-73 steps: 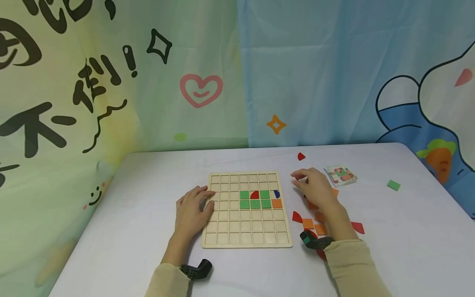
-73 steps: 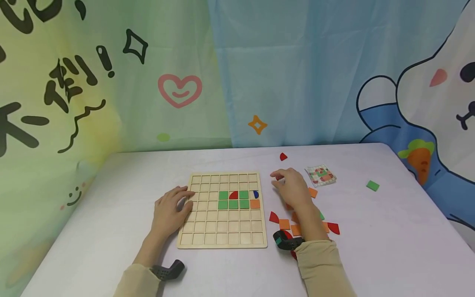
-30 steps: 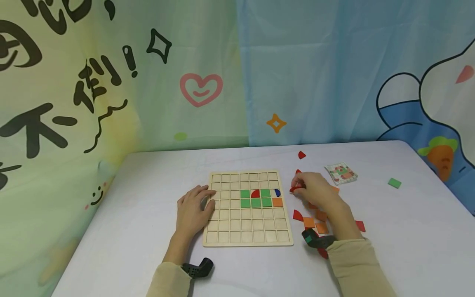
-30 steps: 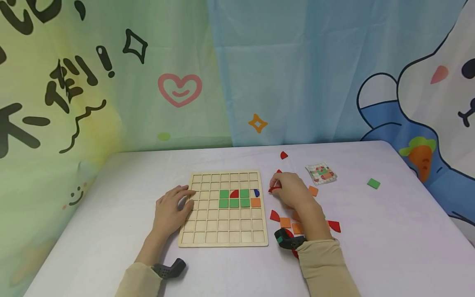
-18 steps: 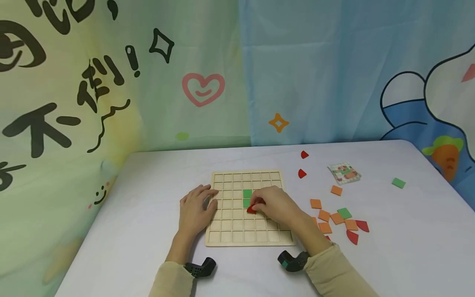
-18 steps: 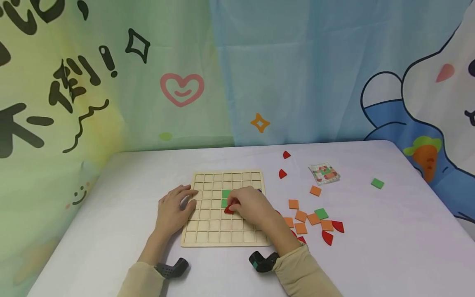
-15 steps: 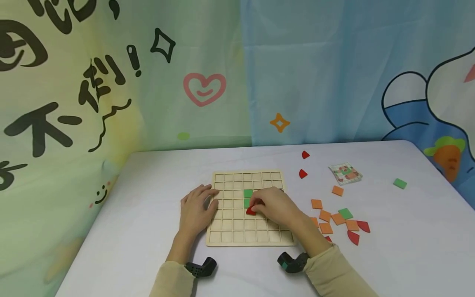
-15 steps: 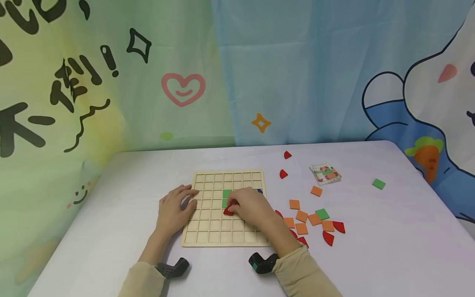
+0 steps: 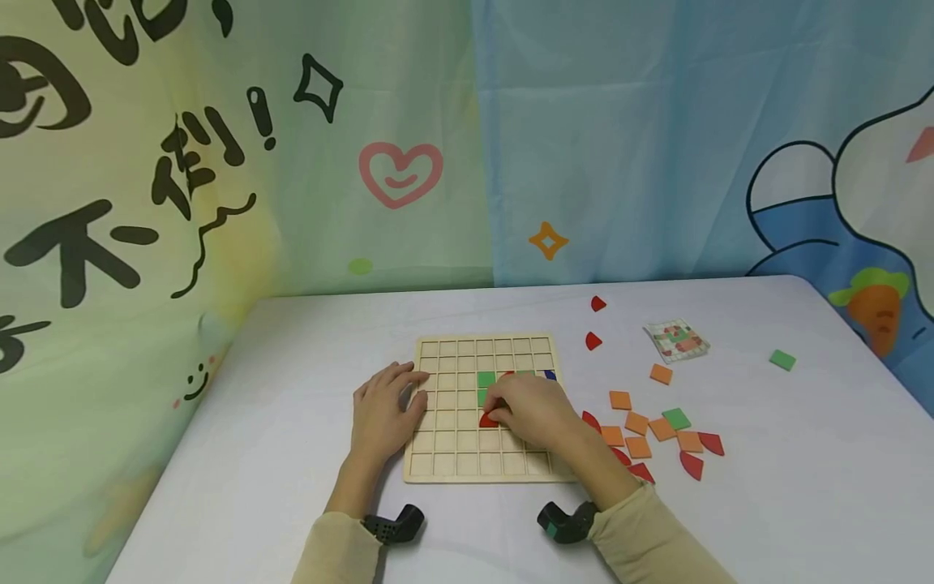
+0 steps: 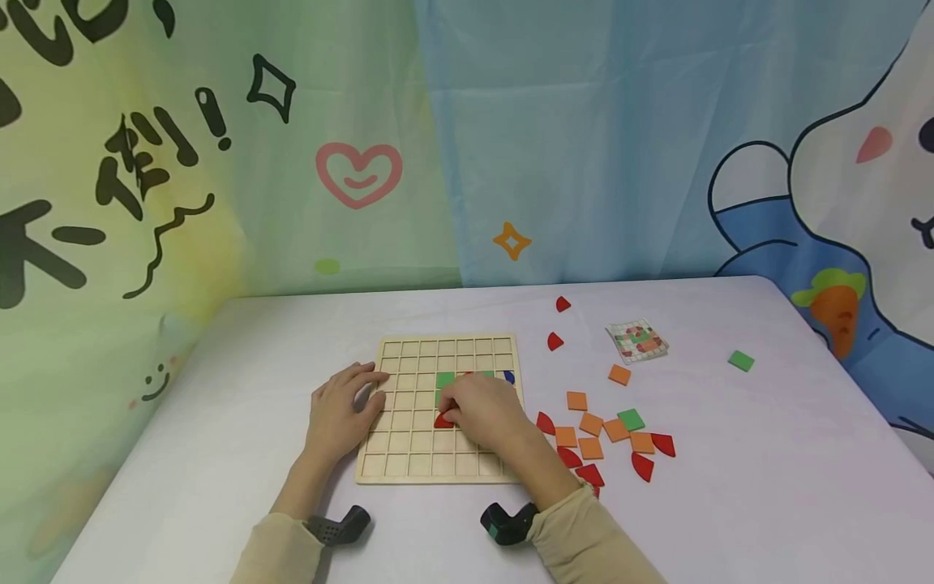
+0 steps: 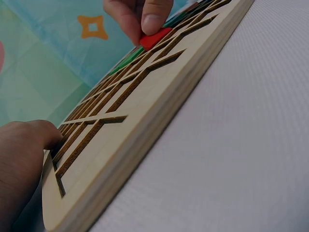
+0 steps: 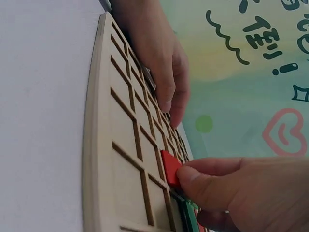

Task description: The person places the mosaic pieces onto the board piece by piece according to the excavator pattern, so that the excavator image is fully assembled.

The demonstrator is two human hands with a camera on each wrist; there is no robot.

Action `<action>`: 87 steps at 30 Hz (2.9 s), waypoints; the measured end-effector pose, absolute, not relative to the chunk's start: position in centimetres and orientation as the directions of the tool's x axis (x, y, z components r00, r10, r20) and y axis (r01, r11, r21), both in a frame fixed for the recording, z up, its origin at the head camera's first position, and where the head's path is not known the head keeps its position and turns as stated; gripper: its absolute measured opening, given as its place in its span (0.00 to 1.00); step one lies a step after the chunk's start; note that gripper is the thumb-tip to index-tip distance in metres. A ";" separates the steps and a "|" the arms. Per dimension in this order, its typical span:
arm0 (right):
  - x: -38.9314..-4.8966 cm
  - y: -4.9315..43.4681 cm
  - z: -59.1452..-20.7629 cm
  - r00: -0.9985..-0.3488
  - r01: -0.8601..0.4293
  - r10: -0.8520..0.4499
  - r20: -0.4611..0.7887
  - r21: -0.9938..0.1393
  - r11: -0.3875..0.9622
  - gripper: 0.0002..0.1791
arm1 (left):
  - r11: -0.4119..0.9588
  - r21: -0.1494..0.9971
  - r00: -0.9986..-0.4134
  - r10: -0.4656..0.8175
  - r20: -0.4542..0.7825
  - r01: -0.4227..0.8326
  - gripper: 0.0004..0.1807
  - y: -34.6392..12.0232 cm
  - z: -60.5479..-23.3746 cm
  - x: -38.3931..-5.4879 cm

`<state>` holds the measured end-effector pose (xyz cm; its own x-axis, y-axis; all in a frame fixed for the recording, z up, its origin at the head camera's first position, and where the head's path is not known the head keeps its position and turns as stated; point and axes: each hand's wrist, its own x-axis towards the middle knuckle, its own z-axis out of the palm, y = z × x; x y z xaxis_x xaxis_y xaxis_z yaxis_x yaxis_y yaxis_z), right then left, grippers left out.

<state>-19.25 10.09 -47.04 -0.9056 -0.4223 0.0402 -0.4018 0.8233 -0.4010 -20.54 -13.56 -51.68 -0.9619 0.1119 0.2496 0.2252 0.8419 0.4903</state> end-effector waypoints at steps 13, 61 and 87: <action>-19.3 9.8 -47.0 -0.921 -0.373 -0.389 0.033 -0.366 0.852 0.06 | 0.842 0.492 -0.965 0.113 0.238 0.220 0.15 -13.8 -51.7 -20.6; -21.6 25.2 -44.9 -0.911 0.045 -0.158 -0.380 -0.475 0.879 0.18 | 0.837 0.500 -0.963 0.112 0.243 0.223 0.15 -13.7 -51.4 -20.3; -21.8 23.2 -46.0 -0.933 -0.009 -0.177 -0.312 -0.474 0.880 0.11 | 0.836 0.503 -0.966 0.116 0.230 0.220 0.15 -13.5 -51.3 -20.3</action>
<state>-21.85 23.24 -45.99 -0.9334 -0.1773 -0.3119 -0.0086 0.8803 -0.4744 -20.28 -13.48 -51.35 -0.9663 0.1158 0.2299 0.2198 0.8360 0.5027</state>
